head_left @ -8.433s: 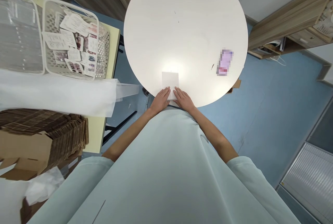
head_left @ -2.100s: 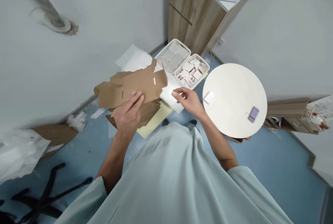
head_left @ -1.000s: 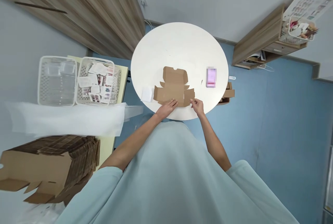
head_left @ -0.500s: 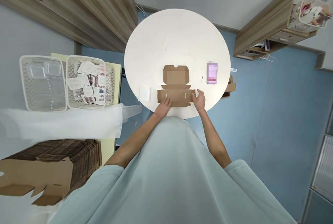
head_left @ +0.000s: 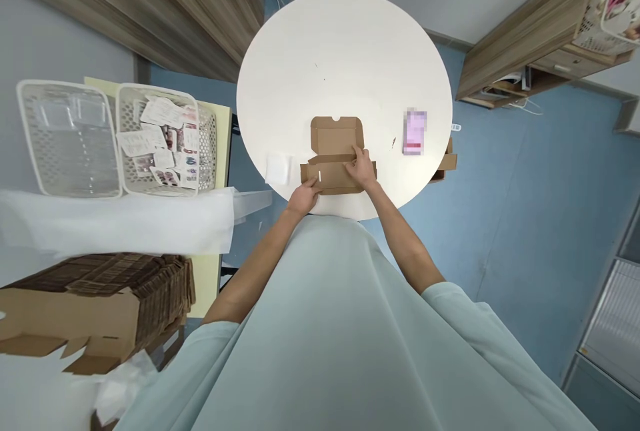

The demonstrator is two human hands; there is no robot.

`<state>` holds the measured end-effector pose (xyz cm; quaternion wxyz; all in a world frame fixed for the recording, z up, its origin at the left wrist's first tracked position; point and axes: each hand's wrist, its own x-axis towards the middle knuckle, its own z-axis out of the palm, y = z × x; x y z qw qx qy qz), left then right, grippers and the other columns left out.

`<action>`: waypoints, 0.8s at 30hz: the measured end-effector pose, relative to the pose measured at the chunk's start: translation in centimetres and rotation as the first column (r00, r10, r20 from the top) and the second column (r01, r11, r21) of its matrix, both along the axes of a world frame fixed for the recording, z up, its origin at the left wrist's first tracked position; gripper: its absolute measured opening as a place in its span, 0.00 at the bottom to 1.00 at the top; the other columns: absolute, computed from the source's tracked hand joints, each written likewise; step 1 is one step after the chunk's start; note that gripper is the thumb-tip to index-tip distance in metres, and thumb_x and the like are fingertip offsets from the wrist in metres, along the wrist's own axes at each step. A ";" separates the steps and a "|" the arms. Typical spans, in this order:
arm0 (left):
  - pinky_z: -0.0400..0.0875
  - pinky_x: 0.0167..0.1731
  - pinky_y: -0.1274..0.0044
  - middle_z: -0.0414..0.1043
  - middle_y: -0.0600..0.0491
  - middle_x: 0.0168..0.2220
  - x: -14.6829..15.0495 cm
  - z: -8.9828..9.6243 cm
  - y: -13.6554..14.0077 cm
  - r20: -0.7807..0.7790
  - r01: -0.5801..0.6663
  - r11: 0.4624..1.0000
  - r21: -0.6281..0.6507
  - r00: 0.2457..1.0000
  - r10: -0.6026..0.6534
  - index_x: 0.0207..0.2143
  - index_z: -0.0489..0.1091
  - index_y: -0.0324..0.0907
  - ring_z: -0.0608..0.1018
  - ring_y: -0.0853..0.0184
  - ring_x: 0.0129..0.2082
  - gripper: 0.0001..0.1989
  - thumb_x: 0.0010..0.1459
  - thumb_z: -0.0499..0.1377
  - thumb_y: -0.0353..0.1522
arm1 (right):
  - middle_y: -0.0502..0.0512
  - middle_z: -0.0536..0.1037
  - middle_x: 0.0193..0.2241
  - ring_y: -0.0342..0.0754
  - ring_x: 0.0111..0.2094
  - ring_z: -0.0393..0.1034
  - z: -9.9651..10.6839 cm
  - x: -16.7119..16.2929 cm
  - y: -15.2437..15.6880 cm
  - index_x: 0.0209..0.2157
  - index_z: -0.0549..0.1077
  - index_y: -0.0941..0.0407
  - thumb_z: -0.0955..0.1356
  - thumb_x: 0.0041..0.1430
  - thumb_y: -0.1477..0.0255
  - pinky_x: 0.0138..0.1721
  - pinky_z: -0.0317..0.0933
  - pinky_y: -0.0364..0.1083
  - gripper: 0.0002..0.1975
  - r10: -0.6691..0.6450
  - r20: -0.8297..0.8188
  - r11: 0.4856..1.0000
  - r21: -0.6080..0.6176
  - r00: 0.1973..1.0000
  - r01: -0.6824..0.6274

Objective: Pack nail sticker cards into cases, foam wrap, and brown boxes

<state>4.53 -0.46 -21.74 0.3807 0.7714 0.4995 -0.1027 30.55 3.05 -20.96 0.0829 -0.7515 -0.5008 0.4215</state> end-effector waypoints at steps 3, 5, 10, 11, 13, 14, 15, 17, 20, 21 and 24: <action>0.77 0.67 0.63 0.72 0.49 0.74 0.3 0.2 -0.2 0.014 -0.116 0.993 0.009 0.993 0.116 0.54 0.87 0.46 0.82 0.50 0.65 0.22 0.68 0.57 0.27 | 0.69 0.66 0.68 0.63 0.62 0.76 0.0 0.2 -2.2 0.82 0.53 0.52 0.75 0.70 0.61 0.64 0.75 0.61 0.47 0.072 -0.010 0.997 0.011 0.997 -0.072; 0.77 0.67 0.63 0.74 0.47 0.72 0.6 0.4 -0.4 0.015 -0.195 0.981 0.015 0.981 0.195 0.53 0.87 0.45 0.83 0.51 0.64 0.20 0.67 0.57 0.27 | 0.69 0.64 0.70 0.67 0.66 0.72 0.1 0.2 -3.8 0.84 0.44 0.46 0.78 0.66 0.57 0.63 0.75 0.64 0.58 0.130 -0.016 0.991 -0.007 0.991 -0.131; 0.77 0.63 0.65 0.80 0.43 0.64 1.5 0.8 -0.7 -0.001 -0.377 0.926 0.012 0.926 0.377 0.61 0.78 0.42 0.85 0.54 0.59 0.22 0.68 0.57 0.26 | 0.71 0.56 0.76 0.71 0.66 0.72 0.3 0.4 -6.5 0.84 0.28 0.40 0.84 0.57 0.63 0.62 0.75 0.67 0.75 0.222 -0.042 0.972 -0.067 0.974 -0.225; 0.77 0.62 0.65 0.81 0.43 0.63 1.7 0.9 -0.7 -0.005 -0.411 0.911 0.012 0.911 0.411 0.68 0.73 0.42 0.84 0.54 0.60 0.27 0.68 0.58 0.26 | 0.71 0.55 0.77 0.72 0.67 0.72 0.3 0.4 -6.7 0.84 0.28 0.39 0.84 0.57 0.64 0.62 0.75 0.67 0.75 0.227 -0.040 0.971 -0.072 0.973 -0.229; 0.77 0.61 0.65 0.81 0.43 0.63 1.9 1.0 -0.4 -0.013 -0.449 0.894 0.010 0.894 0.449 0.79 0.57 0.43 0.84 0.54 0.61 0.40 0.67 0.60 0.26 | 0.71 0.54 0.78 0.72 0.67 0.72 0.4 0.4 -6.7 0.84 0.28 0.39 0.83 0.58 0.66 0.63 0.74 0.67 0.73 0.228 -0.033 0.970 -0.079 0.973 -0.230; 0.76 0.61 0.65 0.80 0.43 0.63 1.9 1.1 -0.2 -0.022 -0.444 0.896 0.010 0.896 0.444 0.81 0.52 0.44 0.84 0.53 0.61 0.43 0.67 0.61 0.26 | 0.71 0.54 0.78 0.72 0.68 0.72 0.4 0.3 -6.7 0.84 0.28 0.39 0.82 0.59 0.66 0.63 0.74 0.67 0.73 0.227 -0.030 0.970 -0.080 0.973 -0.228; 0.76 0.61 0.64 0.80 0.43 0.63 2.0 1.2 0.0 -0.039 -0.421 0.907 0.015 0.906 0.422 0.82 0.51 0.46 0.83 0.52 0.61 0.44 0.67 0.61 0.26 | 0.71 0.54 0.78 0.72 0.68 0.71 0.4 0.3 -6.5 0.84 0.28 0.40 0.82 0.60 0.66 0.63 0.74 0.67 0.72 0.225 -0.026 0.971 -0.082 0.974 -0.227; 0.76 0.61 0.62 0.79 0.42 0.63 2.0 1.3 0.5 -0.088 -0.340 0.940 0.032 0.936 0.341 0.79 0.60 0.47 0.83 0.49 0.61 0.38 0.69 0.59 0.28 | 0.72 0.53 0.79 0.72 0.68 0.71 0.4 0.3 -6.4 0.84 0.29 0.41 0.82 0.60 0.66 0.63 0.74 0.67 0.71 0.223 -0.021 0.971 -0.082 0.975 -0.224; 0.76 0.59 0.60 0.78 0.40 0.61 2.0 1.4 1.1 -0.143 -0.230 0.971 0.059 0.961 0.236 0.72 0.71 0.47 0.82 0.46 0.59 0.28 0.72 0.56 0.30 | 0.72 0.53 0.79 0.72 0.69 0.71 0.4 0.4 -6.3 0.84 0.29 0.40 0.82 0.60 0.66 0.62 0.75 0.67 0.71 0.223 -0.029 0.972 -0.075 0.974 -0.224; 0.76 0.59 0.60 0.78 0.39 0.60 1.9 1.5 1.2 -0.145 -0.208 0.976 0.060 0.966 0.215 0.71 0.72 0.47 0.82 0.46 0.59 0.27 0.73 0.55 0.32 | 0.71 0.52 0.79 0.72 0.69 0.70 0.3 0.4 -6.3 0.84 0.29 0.40 0.82 0.60 0.66 0.62 0.75 0.67 0.71 0.224 -0.034 0.971 -0.072 0.974 -0.226; 0.77 0.58 0.60 0.77 0.40 0.59 1.4 1.9 1.4 -0.094 -0.181 0.982 0.053 0.978 0.185 0.71 0.72 0.46 0.82 0.46 0.58 0.27 0.73 0.56 0.32 | 0.72 0.51 0.80 0.72 0.70 0.69 0.1 0.5 -6.3 0.84 0.30 0.40 0.82 0.60 0.65 0.62 0.75 0.66 0.71 0.229 -0.033 0.971 -0.065 0.973 -0.230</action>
